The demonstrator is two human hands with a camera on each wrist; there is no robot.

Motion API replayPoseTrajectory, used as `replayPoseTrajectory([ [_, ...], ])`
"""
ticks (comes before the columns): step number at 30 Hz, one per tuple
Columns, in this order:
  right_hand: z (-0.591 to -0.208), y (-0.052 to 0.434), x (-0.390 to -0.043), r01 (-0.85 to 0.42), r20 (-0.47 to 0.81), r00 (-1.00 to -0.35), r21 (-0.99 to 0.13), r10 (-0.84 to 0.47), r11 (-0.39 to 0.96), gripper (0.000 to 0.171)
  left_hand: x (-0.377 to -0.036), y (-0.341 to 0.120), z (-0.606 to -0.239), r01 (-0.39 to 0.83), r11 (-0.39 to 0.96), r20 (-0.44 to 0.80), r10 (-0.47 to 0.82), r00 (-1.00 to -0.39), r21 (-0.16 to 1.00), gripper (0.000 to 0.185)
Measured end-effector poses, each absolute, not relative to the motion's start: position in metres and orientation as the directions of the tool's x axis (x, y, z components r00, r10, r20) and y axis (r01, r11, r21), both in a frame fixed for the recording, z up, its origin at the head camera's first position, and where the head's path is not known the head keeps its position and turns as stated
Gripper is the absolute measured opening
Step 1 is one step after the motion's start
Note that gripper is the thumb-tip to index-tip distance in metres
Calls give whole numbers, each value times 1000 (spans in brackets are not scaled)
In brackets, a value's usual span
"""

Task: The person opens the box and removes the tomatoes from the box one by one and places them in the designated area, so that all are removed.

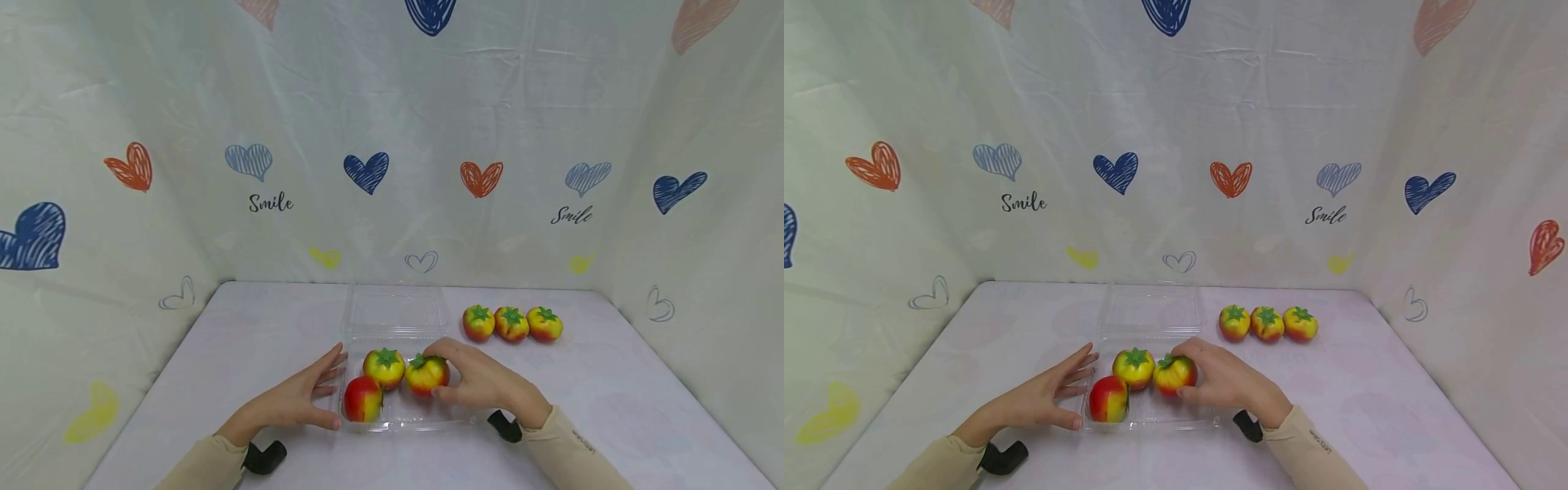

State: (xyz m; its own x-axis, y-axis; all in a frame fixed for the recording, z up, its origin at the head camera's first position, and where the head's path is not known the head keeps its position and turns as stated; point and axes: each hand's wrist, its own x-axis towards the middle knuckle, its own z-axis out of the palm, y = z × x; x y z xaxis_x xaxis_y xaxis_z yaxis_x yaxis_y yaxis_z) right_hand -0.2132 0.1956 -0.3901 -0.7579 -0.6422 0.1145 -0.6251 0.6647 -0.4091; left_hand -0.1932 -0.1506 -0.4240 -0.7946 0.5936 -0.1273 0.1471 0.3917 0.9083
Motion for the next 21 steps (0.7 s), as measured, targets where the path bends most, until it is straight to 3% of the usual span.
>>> replayPoseTrajectory([
  [14,-382,208,-213,-617,185,-771,-455,-610,642,49,-195,-150,-424,147,383,-125,600,-790,912,114],
  [21,-384,213,-215,-657,264,-747,-440,-611,612,51,-194,-150,-425,129,382,-138,597,-790,915,113],
])
